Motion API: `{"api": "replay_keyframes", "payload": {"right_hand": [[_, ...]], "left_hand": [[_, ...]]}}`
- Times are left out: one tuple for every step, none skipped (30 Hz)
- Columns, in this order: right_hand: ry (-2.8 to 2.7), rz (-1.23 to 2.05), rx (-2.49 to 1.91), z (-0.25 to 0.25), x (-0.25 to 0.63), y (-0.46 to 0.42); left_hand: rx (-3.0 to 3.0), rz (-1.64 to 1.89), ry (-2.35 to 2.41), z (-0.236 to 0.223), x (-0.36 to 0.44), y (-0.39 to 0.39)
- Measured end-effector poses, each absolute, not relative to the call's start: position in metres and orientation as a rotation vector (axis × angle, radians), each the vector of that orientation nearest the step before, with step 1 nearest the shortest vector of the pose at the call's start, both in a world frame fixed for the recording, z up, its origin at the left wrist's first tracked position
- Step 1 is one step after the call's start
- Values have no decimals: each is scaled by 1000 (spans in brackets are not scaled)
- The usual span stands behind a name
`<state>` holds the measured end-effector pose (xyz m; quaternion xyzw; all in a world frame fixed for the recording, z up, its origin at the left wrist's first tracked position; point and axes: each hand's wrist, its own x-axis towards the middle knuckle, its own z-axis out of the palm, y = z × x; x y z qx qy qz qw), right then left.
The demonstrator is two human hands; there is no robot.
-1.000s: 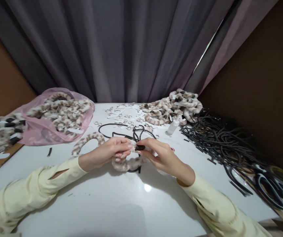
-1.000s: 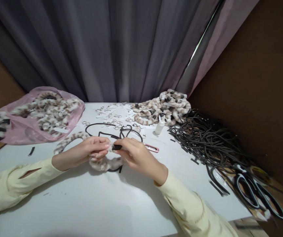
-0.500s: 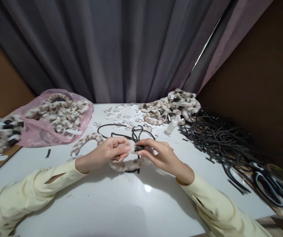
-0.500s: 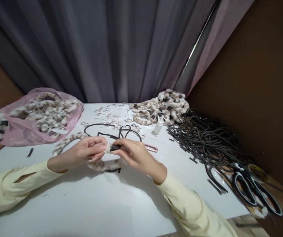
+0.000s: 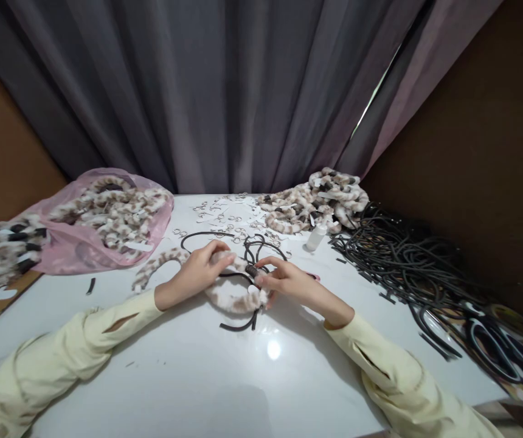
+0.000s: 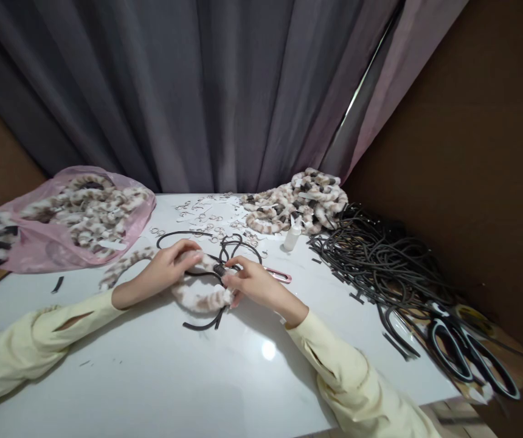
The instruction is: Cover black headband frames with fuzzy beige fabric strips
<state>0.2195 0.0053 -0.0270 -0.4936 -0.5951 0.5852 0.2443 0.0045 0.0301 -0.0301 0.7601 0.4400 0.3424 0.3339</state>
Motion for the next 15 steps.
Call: {"api": "replay_keyframes", "payload": {"right_hand": [[-1548,1621,-1350,-29,218,5],[-1474,1641,-1337,-31,217,5],[-1411,1652,-1312,-33,215,5],[-1364,1659,-1282,-35,214,5],[-1333,1661,-1252,-36,212,4],[-1316,1664,-1224,-37,211,4],[-1308,1667,-1204,-37,210,3],[-1305,1668,-1189,-36,208,2],[-1306,1664,-1178,-36,207,0],[-1310,1657,-1166,-35,206,-1],[-1313,1645,-1155,-34,205,-2],[-1315,1633,-1144,-33,204,-3],[-1316,1622,-1132,-33,204,-4],[-1320,1615,-1119,-33,203,-5],[-1330,1611,-1108,-33,203,-5]], "left_hand": [[2217,994,1161,-32,4,26],[2445,1053,1135,-33,4,21],[2639,1063,1074,-33,4,15],[2796,1032,999,-34,5,8],[2914,987,945,-34,6,2],[2997,940,902,-35,8,-3],[3052,872,872,-36,9,-7],[3081,809,865,-39,11,-9],[3092,753,867,-41,12,-11],[3087,706,870,-45,13,-11],[3071,683,873,-48,14,-11],[3049,675,866,-51,15,-11],[3028,680,849,-54,15,-11],[3013,690,831,-57,16,-11],[3008,695,817,-59,17,-12]]}}
